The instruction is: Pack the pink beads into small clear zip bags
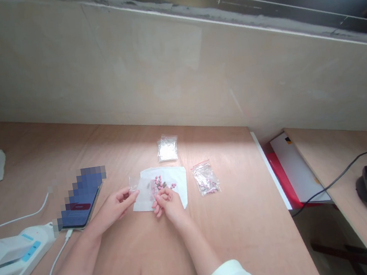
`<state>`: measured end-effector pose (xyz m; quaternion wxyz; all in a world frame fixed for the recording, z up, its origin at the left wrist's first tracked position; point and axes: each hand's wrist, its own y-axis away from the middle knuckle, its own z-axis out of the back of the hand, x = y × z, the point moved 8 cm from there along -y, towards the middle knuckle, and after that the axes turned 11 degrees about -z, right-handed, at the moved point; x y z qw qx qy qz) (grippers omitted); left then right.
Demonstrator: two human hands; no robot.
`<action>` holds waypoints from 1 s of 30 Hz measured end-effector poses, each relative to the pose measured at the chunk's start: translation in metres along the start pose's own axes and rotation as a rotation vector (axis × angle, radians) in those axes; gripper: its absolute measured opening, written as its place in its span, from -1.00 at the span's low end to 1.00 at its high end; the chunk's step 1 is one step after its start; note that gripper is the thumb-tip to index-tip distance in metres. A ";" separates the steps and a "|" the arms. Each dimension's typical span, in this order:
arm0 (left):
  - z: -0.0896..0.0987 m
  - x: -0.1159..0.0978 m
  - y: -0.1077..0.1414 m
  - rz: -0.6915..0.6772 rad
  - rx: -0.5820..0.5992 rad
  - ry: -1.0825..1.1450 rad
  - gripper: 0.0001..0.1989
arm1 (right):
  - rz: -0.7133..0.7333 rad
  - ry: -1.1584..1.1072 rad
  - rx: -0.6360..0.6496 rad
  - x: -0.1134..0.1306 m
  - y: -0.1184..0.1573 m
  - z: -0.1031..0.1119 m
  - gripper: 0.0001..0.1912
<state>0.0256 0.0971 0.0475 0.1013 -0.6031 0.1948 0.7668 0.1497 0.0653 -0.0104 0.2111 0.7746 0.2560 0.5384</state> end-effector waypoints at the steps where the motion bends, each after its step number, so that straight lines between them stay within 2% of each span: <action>1: 0.000 -0.003 0.002 -0.015 0.019 -0.002 -0.70 | -0.003 -0.006 -0.002 0.001 0.001 0.000 -0.69; 5: 0.001 -0.003 0.013 -0.018 0.172 -0.029 -0.78 | 0.020 -0.023 -0.060 0.010 0.008 0.004 -0.72; 8: 0.004 0.005 0.020 -0.005 0.298 -0.050 -0.80 | 0.150 0.028 -0.177 0.030 0.017 0.015 -0.78; 10: 0.013 0.008 0.017 -0.009 0.244 -0.070 -0.79 | 0.242 0.106 -0.239 0.046 0.026 0.020 -0.84; 13: 0.028 0.002 0.004 -0.025 0.019 -0.060 -0.74 | 0.323 0.249 -0.277 0.065 0.036 0.020 -0.91; 14: 0.029 -0.002 0.000 -0.036 -0.030 -0.043 -0.72 | 0.335 0.290 -0.283 0.070 0.038 0.019 -0.91; 16: 0.022 -0.011 -0.008 -0.061 -0.032 -0.008 -0.69 | 0.340 0.338 -0.291 0.074 0.040 0.017 -0.91; 19: 0.008 -0.019 -0.013 -0.072 0.035 0.018 -0.66 | 0.309 0.335 -0.273 0.070 0.034 0.016 -0.90; 24: -0.010 -0.007 -0.009 0.004 0.153 0.078 -0.71 | 0.196 0.223 -0.173 0.044 0.019 0.015 -0.86; 27: -0.013 0.003 -0.006 0.057 0.111 0.172 -0.70 | 0.072 0.085 -0.136 0.025 0.018 0.011 -0.72; 30: -0.014 0.012 -0.004 0.101 0.023 0.264 -0.68 | -0.086 0.036 -0.034 0.005 0.021 -0.005 -0.65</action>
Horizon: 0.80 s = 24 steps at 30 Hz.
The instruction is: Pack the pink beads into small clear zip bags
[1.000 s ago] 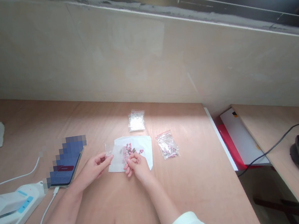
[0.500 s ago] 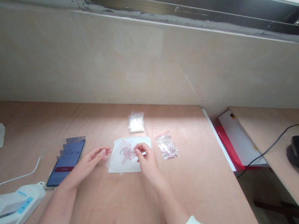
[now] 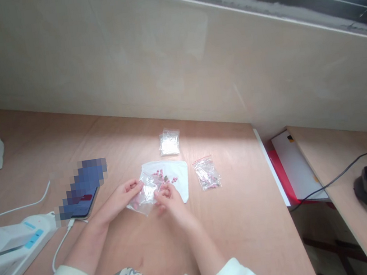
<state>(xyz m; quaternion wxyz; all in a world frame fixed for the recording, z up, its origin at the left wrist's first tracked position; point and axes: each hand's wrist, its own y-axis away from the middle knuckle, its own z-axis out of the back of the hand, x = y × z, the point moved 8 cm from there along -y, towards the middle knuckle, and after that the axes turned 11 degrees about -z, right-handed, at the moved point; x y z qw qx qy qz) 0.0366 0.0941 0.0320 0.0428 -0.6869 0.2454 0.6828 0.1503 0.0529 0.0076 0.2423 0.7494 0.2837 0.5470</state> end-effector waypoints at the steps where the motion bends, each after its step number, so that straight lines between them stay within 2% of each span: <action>1: 0.000 0.002 0.000 0.004 -0.021 0.029 -0.68 | -0.043 0.005 0.041 -0.005 0.001 -0.007 -0.65; 3: -0.001 0.007 0.000 0.010 -0.042 0.079 -0.68 | -0.097 0.014 0.099 -0.011 0.003 -0.017 -0.65; 7: -0.004 0.015 0.000 0.038 -0.031 0.147 -0.70 | -0.092 0.000 0.153 -0.012 0.003 -0.024 -0.68; 14: -0.012 0.019 0.000 0.082 0.027 0.229 -0.68 | -0.108 -0.071 0.076 -0.014 -0.006 -0.012 -0.72; 18: -0.016 0.023 0.002 0.071 0.096 0.204 -0.72 | -0.109 -0.161 0.009 -0.010 -0.014 -0.006 -0.64; 22: -0.018 0.025 0.004 0.084 0.203 0.155 -0.72 | -0.094 -0.189 -0.010 -0.010 -0.018 -0.002 -0.73; 24: -0.017 0.024 0.003 0.094 0.204 0.154 -0.72 | -0.092 -0.182 -0.011 -0.011 -0.018 0.000 -0.76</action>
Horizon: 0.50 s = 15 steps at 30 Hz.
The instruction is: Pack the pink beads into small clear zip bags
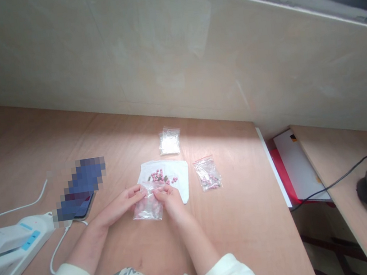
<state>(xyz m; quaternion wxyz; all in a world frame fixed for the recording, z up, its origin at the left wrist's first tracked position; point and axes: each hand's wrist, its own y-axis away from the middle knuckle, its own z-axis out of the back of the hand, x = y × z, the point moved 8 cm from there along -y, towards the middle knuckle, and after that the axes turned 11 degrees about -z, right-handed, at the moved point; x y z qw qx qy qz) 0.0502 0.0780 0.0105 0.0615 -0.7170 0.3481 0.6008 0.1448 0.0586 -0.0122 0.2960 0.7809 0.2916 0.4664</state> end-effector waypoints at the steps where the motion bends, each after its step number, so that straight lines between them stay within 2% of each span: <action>1: 0.001 -0.002 -0.001 -0.007 -0.017 0.002 -0.72 | -0.005 0.003 0.001 -0.001 0.000 0.000 -0.76; 4: 0.003 -0.006 -0.006 -0.040 -0.063 0.000 -0.72 | 0.001 -0.013 0.030 0.002 0.003 -0.002 -0.76; 11: -0.002 0.001 -0.010 -0.011 -0.011 -0.032 -0.70 | 0.048 -0.039 0.037 0.011 0.004 -0.007 -0.69; 15: 0.004 0.001 -0.012 -0.027 -0.050 -0.045 -0.70 | 0.057 0.038 0.016 0.011 0.004 -0.005 -0.69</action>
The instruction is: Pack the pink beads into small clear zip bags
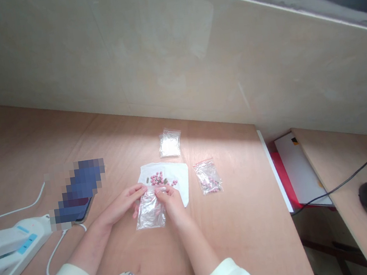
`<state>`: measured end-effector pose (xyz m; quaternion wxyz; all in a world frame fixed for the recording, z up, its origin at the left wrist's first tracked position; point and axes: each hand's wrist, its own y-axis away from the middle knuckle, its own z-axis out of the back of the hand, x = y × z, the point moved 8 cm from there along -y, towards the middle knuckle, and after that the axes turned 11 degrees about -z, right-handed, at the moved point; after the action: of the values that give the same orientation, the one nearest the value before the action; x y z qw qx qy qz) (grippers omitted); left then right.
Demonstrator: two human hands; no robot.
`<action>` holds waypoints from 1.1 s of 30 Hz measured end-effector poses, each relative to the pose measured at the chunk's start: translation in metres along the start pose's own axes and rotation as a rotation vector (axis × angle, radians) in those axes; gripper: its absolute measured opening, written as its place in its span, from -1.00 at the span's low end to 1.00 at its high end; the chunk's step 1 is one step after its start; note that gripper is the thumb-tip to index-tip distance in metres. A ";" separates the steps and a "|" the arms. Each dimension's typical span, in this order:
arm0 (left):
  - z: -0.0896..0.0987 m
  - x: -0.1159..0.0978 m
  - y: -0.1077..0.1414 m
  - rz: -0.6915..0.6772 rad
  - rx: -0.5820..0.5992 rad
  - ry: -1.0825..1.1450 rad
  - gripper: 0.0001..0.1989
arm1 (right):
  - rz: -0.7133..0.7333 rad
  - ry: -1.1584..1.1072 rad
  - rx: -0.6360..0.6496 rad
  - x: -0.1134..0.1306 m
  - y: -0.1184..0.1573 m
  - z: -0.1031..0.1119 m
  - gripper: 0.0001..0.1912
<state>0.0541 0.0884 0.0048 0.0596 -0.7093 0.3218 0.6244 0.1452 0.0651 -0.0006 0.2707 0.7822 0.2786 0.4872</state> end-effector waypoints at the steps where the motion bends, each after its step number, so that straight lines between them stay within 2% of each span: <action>1: 0.002 -0.001 -0.001 -0.015 -0.014 0.000 -0.71 | 0.004 0.015 -0.012 0.001 0.001 0.001 -0.69; 6: 0.003 -0.016 -0.003 -0.089 -0.036 -0.070 -0.71 | 0.100 0.011 -0.124 0.016 0.007 0.014 -0.78; 13: -0.006 -0.037 -0.006 -0.163 -0.053 -0.205 -0.73 | 0.268 0.117 -0.151 0.038 0.018 0.015 -0.78; 17: -0.006 -0.042 -0.006 -0.218 -0.068 -0.270 -0.75 | 0.246 0.097 -0.079 0.036 0.019 0.008 -0.78; 20: -0.012 -0.046 -0.005 -0.244 -0.024 -0.279 -0.75 | 0.260 0.112 -0.054 0.038 0.021 0.003 -0.79; 23: -0.022 -0.048 -0.004 -0.247 0.042 -0.262 -0.72 | 0.313 0.136 -0.079 0.044 0.025 0.001 -0.81; 25: -0.024 -0.050 -0.003 -0.251 0.039 -0.283 -0.70 | 0.326 0.138 -0.099 0.046 0.027 0.001 -0.80; 27: -0.024 -0.052 -0.002 -0.256 0.027 -0.309 -0.69 | 0.314 0.144 -0.117 0.046 0.027 0.001 -0.79; 31: -0.022 -0.052 0.001 -0.240 0.088 -0.298 -0.67 | 0.254 0.171 -0.138 0.044 0.027 0.004 -0.76; 33: -0.014 -0.050 0.003 -0.224 0.050 -0.285 -0.67 | 0.254 0.193 -0.156 0.046 0.027 0.007 -0.76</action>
<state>0.0642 0.0985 0.0552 0.1915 -0.6433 0.2445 0.6998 0.1729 0.0769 0.0437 0.2386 0.7372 0.1634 0.6106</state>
